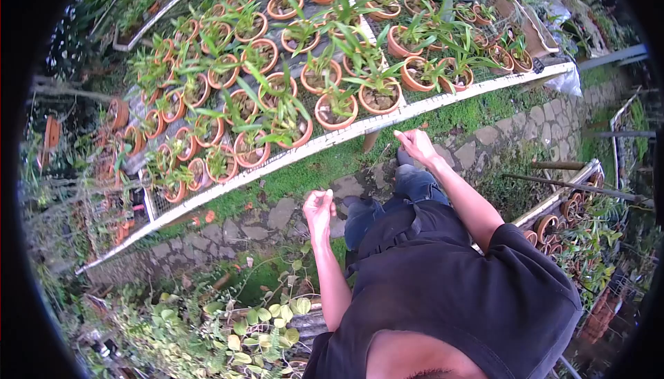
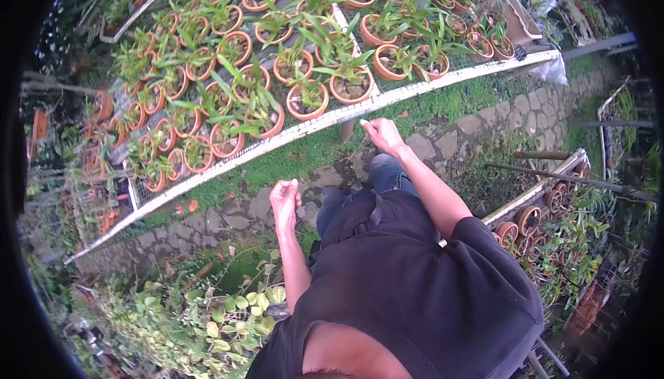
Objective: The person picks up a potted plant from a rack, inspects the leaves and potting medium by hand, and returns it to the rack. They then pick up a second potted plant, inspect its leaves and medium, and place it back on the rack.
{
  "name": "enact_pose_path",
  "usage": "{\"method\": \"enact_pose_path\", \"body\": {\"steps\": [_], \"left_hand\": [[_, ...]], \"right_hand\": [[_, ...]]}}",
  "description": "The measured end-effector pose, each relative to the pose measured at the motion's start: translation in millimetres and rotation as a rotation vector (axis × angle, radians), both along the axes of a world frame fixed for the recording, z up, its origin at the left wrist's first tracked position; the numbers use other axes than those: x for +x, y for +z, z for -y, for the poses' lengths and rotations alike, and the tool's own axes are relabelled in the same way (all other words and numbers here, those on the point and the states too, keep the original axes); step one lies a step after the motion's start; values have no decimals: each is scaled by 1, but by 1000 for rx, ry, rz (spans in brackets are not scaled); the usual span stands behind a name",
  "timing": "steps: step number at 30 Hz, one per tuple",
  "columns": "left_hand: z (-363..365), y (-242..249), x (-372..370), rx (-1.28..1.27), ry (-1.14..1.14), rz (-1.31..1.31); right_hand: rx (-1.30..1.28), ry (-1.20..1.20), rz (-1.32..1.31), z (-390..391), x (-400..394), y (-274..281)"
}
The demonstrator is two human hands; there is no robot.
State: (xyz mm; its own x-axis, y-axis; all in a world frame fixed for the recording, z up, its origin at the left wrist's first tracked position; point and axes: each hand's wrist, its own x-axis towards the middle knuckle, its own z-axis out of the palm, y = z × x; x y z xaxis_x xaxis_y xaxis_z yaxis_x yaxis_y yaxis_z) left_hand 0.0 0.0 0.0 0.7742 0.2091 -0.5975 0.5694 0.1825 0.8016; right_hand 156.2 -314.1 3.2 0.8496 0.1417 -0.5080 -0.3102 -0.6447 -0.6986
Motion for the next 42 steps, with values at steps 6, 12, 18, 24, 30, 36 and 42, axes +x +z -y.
{"method": "enact_pose_path", "body": {"steps": [6, 12, 18, 24, 30, 36, 42], "left_hand": [[95, 26, 71, -43, -97, 203], [204, 32, 149, -368, -385, -16], [237, 27, 187, -319, -449, -43], [260, 30, 190, -124, -318, -68], [240, 2, 187, -319, -218, 107], [250, -27, 199, -400, -298, 126], [303, -9, 213, -293, -538, 35]], "right_hand": [[575, 146, -76, 39, 39, -22], [855, 432, -473, 65, 66, 26], [963, -20, -587, 130, 93, 19], [381, 93, -176, 150, 91, 4], [687, -447, -81, 187, 69, 8], [301, -577, -63, 241, 47, 20], [372, -759, 200, 259, 29, 13]]}}
